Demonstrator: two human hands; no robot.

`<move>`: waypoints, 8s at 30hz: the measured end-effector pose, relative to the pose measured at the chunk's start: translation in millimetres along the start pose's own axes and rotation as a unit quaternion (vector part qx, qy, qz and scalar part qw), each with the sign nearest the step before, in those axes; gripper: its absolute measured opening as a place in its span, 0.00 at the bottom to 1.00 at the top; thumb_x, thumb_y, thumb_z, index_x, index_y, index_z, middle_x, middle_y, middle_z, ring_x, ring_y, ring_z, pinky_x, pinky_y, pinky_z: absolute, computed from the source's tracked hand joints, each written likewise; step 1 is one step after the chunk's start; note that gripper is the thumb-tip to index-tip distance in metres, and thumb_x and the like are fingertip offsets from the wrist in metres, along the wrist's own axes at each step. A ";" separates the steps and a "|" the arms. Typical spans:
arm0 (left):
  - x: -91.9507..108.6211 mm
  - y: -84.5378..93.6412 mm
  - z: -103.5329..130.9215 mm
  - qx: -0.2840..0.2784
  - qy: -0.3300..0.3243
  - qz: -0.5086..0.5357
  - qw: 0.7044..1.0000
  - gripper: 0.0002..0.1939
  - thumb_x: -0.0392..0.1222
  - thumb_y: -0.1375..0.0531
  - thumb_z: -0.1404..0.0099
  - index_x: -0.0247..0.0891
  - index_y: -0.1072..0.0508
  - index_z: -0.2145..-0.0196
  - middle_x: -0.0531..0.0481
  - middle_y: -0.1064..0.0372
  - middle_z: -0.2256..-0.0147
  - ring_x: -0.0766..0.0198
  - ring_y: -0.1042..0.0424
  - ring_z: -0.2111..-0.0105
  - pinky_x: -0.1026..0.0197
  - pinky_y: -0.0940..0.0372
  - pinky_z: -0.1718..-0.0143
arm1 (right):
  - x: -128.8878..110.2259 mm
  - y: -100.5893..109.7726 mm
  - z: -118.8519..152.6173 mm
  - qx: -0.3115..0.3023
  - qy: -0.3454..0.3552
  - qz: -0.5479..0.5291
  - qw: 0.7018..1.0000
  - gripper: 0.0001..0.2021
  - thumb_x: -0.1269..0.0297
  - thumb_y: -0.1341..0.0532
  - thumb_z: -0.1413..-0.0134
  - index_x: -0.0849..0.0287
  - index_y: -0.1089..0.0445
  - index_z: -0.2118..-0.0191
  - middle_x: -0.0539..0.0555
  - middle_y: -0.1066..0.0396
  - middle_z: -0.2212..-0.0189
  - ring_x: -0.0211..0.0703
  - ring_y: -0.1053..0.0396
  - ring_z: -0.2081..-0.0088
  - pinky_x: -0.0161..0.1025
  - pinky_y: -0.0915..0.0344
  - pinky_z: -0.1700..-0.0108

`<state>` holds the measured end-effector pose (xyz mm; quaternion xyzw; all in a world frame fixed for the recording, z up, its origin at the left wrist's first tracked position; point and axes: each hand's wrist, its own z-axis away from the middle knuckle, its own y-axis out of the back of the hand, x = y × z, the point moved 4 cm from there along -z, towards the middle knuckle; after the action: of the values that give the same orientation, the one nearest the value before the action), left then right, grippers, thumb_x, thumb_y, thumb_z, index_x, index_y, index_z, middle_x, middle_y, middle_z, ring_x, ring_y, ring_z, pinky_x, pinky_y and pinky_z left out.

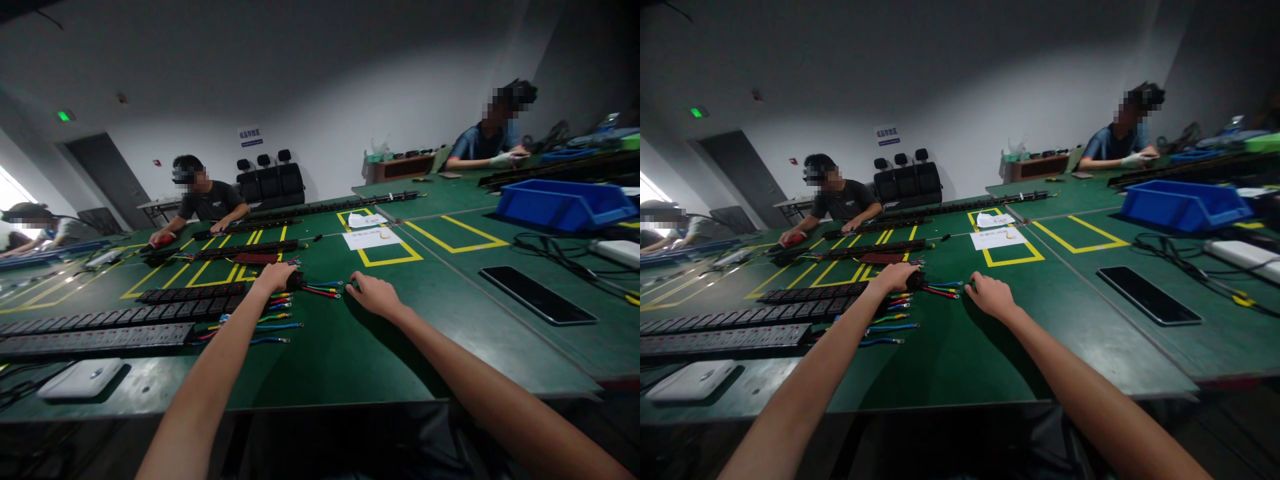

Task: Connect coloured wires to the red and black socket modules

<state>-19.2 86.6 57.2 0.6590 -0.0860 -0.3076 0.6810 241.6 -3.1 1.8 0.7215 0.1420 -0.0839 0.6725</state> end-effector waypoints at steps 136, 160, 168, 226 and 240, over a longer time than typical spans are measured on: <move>42.0 -28.4 28.0 0.257 -0.065 0.189 0.945 0.37 0.27 0.42 0.43 0.44 0.29 0.36 0.42 0.30 0.42 0.48 0.33 0.41 0.43 0.36 0.38 | 1.0 -11.9 -2.9 0.000 0.196 -0.064 0.979 0.19 0.51 0.40 0.31 0.57 0.29 0.42 0.60 0.27 0.52 0.49 0.26 0.55 0.41 0.34 0.52; 39.0 -24.4 31.8 0.243 -0.053 0.171 0.953 0.34 0.31 0.39 0.43 0.47 0.27 0.39 0.43 0.32 0.44 0.46 0.34 0.44 0.44 0.36 0.41 | -0.5 -9.4 -1.3 -0.007 0.194 -0.062 0.979 0.19 0.51 0.40 0.30 0.56 0.28 0.43 0.59 0.27 0.53 0.47 0.27 0.56 0.40 0.35 0.53; 39.4 -24.4 31.4 0.237 -0.048 0.172 0.955 0.33 0.32 0.39 0.42 0.49 0.27 0.38 0.43 0.31 0.44 0.46 0.34 0.43 0.43 0.36 0.41 | -1.8 -7.5 0.0 -0.008 0.195 -0.065 0.979 0.18 0.52 0.40 0.30 0.56 0.28 0.43 0.59 0.27 0.52 0.48 0.26 0.55 0.41 0.34 0.52; 56.7 -31.2 26.9 0.233 -0.023 0.186 0.954 0.41 0.72 0.49 0.29 0.38 0.31 0.34 0.37 0.32 0.38 0.43 0.36 0.37 0.43 0.44 0.35 | 3.6 -14.4 -3.0 -0.021 0.192 -0.068 0.979 0.18 0.52 0.40 0.31 0.56 0.29 0.43 0.60 0.27 0.51 0.50 0.26 0.54 0.42 0.32 0.53; 58.7 -30.7 26.6 0.235 -0.016 0.178 0.955 0.39 0.70 0.49 0.27 0.36 0.30 0.35 0.36 0.32 0.38 0.44 0.36 0.37 0.43 0.43 0.35 | 3.4 -14.7 -3.3 -0.021 0.191 -0.069 0.979 0.18 0.52 0.40 0.31 0.55 0.29 0.43 0.60 0.27 0.51 0.49 0.26 0.54 0.41 0.32 0.52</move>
<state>4.2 34.6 14.2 0.7696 -0.2824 -0.1633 0.5489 239.9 1.3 -12.9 0.6984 0.3184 0.0123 0.6409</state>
